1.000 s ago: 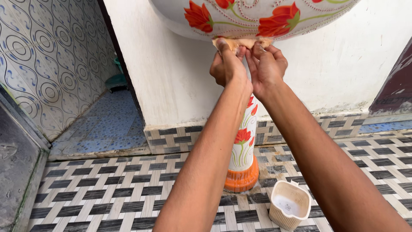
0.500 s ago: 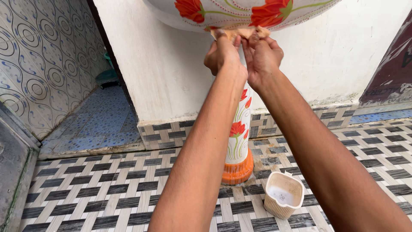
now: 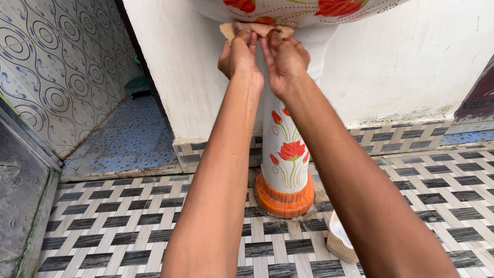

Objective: The person scrubs an orange wall-mounted sink and its floral-patterned pedestal using a sponge and a small container of soapy water. They wipe the basin, faucet, and pedestal base thoroughly.

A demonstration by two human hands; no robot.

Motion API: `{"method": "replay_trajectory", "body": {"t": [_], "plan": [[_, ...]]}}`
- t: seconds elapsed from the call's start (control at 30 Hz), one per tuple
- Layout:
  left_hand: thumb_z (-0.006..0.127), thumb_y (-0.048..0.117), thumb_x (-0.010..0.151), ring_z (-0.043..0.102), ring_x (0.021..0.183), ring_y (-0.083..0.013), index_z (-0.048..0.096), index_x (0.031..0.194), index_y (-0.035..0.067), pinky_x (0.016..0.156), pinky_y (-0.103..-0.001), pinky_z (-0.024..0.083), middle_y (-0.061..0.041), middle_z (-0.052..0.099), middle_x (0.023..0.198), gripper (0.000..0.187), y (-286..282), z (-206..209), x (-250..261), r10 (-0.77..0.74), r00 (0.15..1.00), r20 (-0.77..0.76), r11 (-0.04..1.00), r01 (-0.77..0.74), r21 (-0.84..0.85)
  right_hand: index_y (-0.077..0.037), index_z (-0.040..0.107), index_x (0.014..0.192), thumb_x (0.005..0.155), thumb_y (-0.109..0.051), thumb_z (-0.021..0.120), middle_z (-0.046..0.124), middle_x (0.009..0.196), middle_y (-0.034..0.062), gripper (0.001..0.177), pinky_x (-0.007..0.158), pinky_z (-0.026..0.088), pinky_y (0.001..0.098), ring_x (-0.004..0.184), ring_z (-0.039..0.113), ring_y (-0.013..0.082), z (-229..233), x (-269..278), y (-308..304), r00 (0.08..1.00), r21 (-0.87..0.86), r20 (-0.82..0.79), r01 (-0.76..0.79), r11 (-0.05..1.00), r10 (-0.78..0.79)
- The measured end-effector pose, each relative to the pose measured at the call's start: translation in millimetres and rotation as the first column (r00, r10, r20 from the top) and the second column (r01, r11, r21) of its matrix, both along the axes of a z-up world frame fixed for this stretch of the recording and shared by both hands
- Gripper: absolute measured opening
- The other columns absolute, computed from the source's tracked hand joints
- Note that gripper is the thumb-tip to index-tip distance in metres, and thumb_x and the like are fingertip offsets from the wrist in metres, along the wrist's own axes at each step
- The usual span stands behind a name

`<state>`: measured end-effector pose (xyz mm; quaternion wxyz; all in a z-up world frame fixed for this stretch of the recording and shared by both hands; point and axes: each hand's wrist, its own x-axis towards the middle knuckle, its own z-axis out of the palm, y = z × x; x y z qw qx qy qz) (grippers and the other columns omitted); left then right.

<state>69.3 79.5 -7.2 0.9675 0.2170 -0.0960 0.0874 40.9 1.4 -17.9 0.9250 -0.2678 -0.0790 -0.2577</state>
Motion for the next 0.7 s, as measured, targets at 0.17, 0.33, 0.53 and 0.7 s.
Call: {"method": "replay_trajectory", "body": {"t": [0.17,0.33,0.53,0.7], "plan": [[0.070,-0.004,0.085,0.070,0.091,-0.0212,0.068,0.102,-0.010,0.084,-0.028,0.064,-0.015,0.069,0.109,0.018,-46,-19,23,0.000,0.995,0.096,1.000,0.001,-0.011,0.012,0.060,0.119,0.094,0.001,0.063,0.068,0.108,0.0185,0.028,0.092,0.060,0.0338,0.100,0.070,0.0261,-10,0,-60,0.999,0.074,0.035,0.020,0.997,-0.023],[0.067,-0.011,0.082,0.071,0.090,-0.0249,0.064,0.105,-0.012,0.085,-0.032,0.064,-0.017,0.068,0.111,0.023,-108,-21,9,-0.116,0.991,0.060,0.993,0.118,-0.030,0.004,0.056,0.121,0.095,-0.001,0.063,0.064,0.113,0.0168,0.027,0.094,0.060,0.0367,0.104,0.068,0.0266,-11,-27,-101,0.990,0.067,-0.071,0.127,0.990,-0.123],[0.070,0.002,0.091,0.073,0.091,-0.0233,0.061,0.119,-0.009,0.084,-0.029,0.062,-0.017,0.067,0.114,0.032,-117,-12,-38,-0.140,0.988,-0.060,0.988,0.143,0.052,0.002,0.061,0.121,0.095,-0.006,0.063,0.065,0.113,0.0161,0.027,0.090,0.064,0.0352,0.102,0.069,0.0265,-1,-42,-113,0.986,0.048,-0.095,0.139,0.989,-0.134],[0.069,-0.001,0.090,0.073,0.088,-0.0238,0.057,0.124,-0.007,0.081,-0.031,0.063,-0.019,0.067,0.115,0.036,-101,-4,-43,-0.142,0.985,-0.096,0.988,0.147,0.049,0.008,0.057,0.114,0.094,0.012,0.063,0.068,0.109,0.0192,0.021,0.086,0.065,0.0370,0.096,0.073,0.0284,-5,-13,-101,0.982,0.061,0.092,0.161,0.985,-0.166]]}}
